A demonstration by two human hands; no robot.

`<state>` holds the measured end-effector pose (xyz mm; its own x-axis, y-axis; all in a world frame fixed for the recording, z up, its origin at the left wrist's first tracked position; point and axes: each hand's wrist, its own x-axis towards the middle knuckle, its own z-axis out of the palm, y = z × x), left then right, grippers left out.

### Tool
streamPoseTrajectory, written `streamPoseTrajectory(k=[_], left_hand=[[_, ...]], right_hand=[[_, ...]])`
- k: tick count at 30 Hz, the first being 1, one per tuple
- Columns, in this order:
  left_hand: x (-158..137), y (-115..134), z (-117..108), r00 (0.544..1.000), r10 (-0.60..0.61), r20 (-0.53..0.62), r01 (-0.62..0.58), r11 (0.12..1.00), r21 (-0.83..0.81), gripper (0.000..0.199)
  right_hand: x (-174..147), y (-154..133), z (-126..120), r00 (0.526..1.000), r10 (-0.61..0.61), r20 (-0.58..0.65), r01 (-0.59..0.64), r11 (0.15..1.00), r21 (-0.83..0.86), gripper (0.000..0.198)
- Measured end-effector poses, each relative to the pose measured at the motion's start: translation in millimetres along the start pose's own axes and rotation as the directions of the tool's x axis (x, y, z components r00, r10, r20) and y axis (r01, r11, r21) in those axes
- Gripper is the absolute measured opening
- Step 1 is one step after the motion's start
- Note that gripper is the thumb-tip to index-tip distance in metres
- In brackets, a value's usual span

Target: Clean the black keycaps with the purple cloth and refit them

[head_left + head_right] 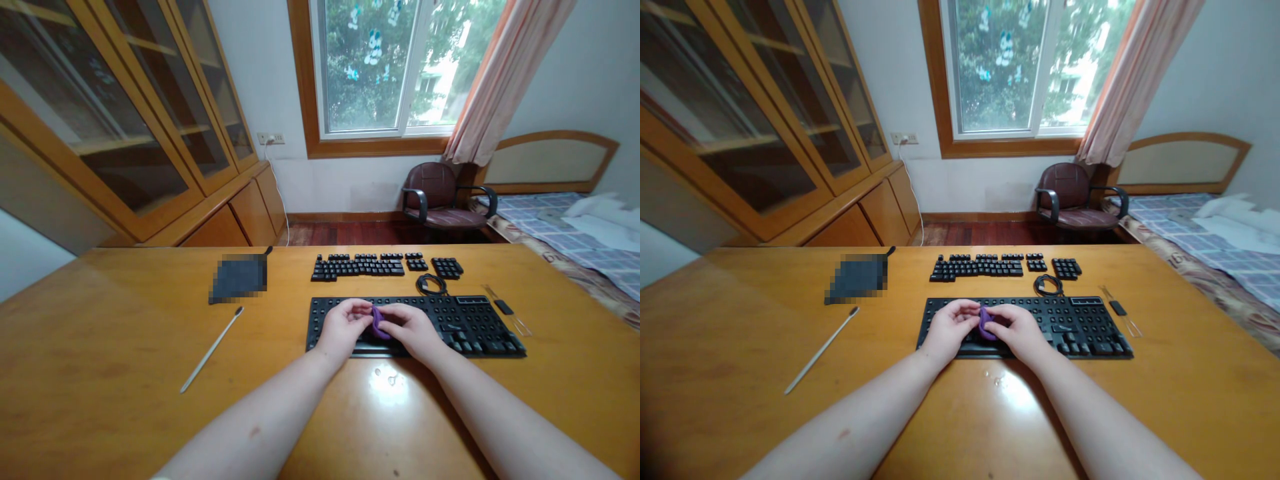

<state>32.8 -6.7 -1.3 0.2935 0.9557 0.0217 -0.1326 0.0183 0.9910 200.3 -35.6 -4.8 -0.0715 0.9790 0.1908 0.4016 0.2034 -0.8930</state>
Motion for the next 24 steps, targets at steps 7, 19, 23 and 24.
streamPoseTrajectory(k=[7,19,23,24], left_hand=[[-0.7,-3.0,-1.1,0.999,-0.02,0.043,0.02,1.0,-0.001,0.021],[-1.0,-2.3,-2.7,0.999,0.005,0.037,-0.006,0.999,0.045,0.017],[-1.9,-2.4,-2.6,0.998,0.01,0.062,-0.013,0.999,0.051,0.016],[-1.7,-2.6,-2.5,0.998,0.013,0.056,-0.016,0.998,0.058,0.016]], right_hand=[[0.7,-1.8,0.2,0.995,0.101,0.005,-0.101,0.983,0.156,0.017],[-0.3,-5.5,0.4,0.996,0.091,0.009,-0.091,0.982,0.166,0.017],[-0.6,-4.3,1.3,0.997,0.077,0.004,-0.076,0.989,0.124,0.018],[-0.5,-3.4,1.2,0.997,0.079,-0.002,-0.078,0.989,0.125,0.016]])
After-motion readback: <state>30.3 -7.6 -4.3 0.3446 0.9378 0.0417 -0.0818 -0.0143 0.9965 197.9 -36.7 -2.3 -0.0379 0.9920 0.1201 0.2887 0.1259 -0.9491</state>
